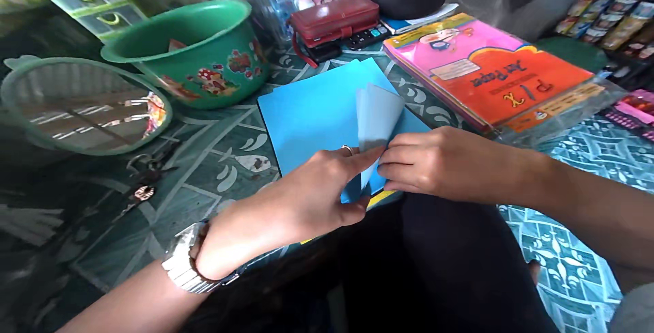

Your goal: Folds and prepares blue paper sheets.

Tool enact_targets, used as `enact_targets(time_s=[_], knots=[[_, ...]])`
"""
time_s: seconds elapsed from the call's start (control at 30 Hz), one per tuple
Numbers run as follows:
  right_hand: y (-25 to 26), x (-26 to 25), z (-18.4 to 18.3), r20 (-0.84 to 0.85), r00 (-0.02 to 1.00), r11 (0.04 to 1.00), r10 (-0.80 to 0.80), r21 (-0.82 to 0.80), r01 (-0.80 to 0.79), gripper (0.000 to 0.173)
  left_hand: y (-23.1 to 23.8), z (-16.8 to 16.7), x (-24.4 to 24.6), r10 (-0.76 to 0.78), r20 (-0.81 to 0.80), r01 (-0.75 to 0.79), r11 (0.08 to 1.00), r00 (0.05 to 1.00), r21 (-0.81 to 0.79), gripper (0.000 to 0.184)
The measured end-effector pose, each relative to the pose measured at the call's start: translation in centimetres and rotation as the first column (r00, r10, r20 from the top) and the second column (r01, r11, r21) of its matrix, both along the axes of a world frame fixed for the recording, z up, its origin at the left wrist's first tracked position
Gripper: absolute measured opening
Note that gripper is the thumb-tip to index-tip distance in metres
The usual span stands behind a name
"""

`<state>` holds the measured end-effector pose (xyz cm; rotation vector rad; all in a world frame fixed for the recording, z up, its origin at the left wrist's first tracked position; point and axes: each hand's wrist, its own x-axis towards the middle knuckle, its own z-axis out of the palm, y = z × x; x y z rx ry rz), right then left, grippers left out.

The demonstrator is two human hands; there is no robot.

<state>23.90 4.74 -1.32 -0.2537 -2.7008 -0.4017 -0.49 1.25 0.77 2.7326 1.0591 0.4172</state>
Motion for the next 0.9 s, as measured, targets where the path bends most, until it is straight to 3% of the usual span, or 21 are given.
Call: enact_targets(time_s=[0.27,0.4,0.7,0.9], knots=[[0.1,-0.8,-0.5,-0.050,0.998,0.991,0.039,0.128,-0.032,0.020,0.7,0.2,-0.5,-0.039,-0.037,0.040,0.999,0.999,0.031,0.070],[0.6,-0.7,-0.6,-0.084,0.993,0.989,0.079,0.131,-0.067,0.019,0.7,0.6,-0.5,-0.029,-0.018,0.029,1.000,0.999,-0.006,0.069],[0.1,0.0,-0.7,-0.167,0.977,0.986,0.129,0.126,-0.109,0.021,-0.1,0.4,-0.3,-0.096,0.031,0.093,0.991,0.995,0.098,0.060],[0.3,0.1,-1.2,-0.187,0.973,0.987,0.137,0.107,-0.118,0.020,-0.1,-0.1,-0.3,-0.091,-0.017,0.092,0.994,0.996,0.053,0.067]])
